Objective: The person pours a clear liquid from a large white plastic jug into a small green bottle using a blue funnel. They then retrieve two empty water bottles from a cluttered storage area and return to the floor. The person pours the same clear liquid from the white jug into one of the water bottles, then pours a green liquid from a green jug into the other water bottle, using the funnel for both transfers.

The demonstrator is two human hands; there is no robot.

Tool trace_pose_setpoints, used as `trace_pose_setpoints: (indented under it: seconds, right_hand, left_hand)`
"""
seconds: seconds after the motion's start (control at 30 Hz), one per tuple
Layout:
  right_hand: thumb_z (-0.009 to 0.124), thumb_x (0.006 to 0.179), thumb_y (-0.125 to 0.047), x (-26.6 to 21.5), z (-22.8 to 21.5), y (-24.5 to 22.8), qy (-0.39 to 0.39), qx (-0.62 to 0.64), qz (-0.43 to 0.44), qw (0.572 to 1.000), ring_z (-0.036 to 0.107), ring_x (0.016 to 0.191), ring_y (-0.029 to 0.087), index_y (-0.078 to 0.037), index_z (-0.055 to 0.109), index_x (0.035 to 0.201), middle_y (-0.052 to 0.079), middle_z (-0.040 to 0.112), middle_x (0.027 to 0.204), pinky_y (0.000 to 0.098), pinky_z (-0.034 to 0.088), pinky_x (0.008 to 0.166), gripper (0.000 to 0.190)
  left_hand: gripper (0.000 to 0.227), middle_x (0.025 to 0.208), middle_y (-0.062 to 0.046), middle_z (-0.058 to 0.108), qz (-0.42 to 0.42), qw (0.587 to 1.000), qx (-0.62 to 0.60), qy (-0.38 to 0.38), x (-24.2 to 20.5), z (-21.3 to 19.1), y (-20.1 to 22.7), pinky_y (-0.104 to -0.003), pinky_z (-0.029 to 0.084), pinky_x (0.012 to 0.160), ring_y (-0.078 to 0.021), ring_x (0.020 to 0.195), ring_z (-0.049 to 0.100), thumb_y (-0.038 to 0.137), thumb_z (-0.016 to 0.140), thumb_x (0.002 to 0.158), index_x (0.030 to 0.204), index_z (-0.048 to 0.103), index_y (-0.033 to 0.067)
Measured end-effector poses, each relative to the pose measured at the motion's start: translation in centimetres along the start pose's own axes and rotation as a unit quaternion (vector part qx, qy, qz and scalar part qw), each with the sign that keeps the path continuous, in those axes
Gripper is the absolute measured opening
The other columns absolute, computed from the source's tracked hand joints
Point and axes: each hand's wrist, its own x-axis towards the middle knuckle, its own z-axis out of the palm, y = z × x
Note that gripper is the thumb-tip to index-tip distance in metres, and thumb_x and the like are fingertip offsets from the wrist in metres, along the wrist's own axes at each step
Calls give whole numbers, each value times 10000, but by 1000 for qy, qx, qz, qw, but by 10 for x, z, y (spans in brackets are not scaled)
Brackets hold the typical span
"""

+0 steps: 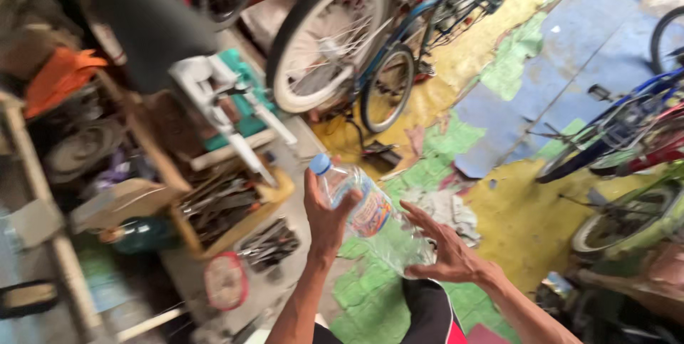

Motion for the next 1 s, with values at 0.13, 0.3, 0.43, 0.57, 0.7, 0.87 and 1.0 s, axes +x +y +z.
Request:
trace_pose_setpoints:
  seconds: [0.13, 0.3, 0.43, 0.57, 0.7, 0.87, 1.0]
  right_hand:
    - [915, 670, -322, -2, -96, 36, 22, -79, -36, 996, 566, 1347, 304, -116, 219, 1604, 161, 526, 1518, 476, 479, 1082, 1184]
    - [918, 678, -356, 15, -216, 62, 42, -128, -65, 989, 507, 1394, 321, -104, 225, 1594, 181, 513, 1500, 506, 448, 1104, 1176]
    - [929, 676, -352, 44, -297, 72, 28, -137, -37, 989, 474, 1395, 329, -113, 275, 1582, 190, 486, 1520, 515, 426, 1112, 1143]
    - [819, 806, -346, 67, -370, 97, 92, -107, -45, 989, 601, 1325, 280, -108, 466, 1515, 146, 596, 1475, 453, 547, 1039, 828]
    - [748, 892, -357, 101, -439, 127, 164, -28, 1, 986, 677, 1211, 225, -83, 581, 1424, 112, 685, 1345, 403, 593, 968, 621]
    - [720, 915, -380, 173, -515, 144, 194, -35, 33, 980, 705, 1097, 208, -56, 646, 1344, 87, 723, 1277, 406, 587, 876, 543]
    - [706, 944, -402, 246, -573, 149, 209, -43, -14, 977, 698, 1115, 198, -36, 672, 1320, 95, 732, 1236, 373, 587, 853, 525]
  left_hand:
    - [473, 1115, -69, 711, 5, 1000, 2, 11, 48, 97, -20, -334, 544, 913, -164, 1004, 670, 230, 858, 838, 1215, 658, 27]
    - [195, 883, -12, 733, 20, 997, 60, 38, 121, 205, -30, -293, 544, 727, -109, 790, 671, 136, 818, 860, 997, 721, 36]
    - [157, 920, -7, 746, 43, 997, 52, 38, 169, 254, -22, -278, 548, 782, -99, 844, 685, 144, 767, 915, 1032, 739, 43]
    - [142, 922, -28, 765, 77, 992, 86, 50, 196, 276, -30, -286, 554, 806, -110, 855, 693, 138, 746, 944, 1025, 760, 22]
    - [176, 897, -17, 757, 55, 991, 94, 74, 227, 292, -46, -283, 553, 771, -108, 818, 695, 152, 768, 910, 1022, 752, 17]
    - [207, 916, -49, 787, 62, 986, 147, 56, 284, 322, -64, -294, 580, 767, -133, 829, 738, 198, 760, 908, 1024, 764, 26]
    - [265, 927, -95, 809, 58, 977, 201, 46, 332, 349, -75, -303, 588, 767, -165, 827, 768, 245, 778, 879, 1022, 777, 22]
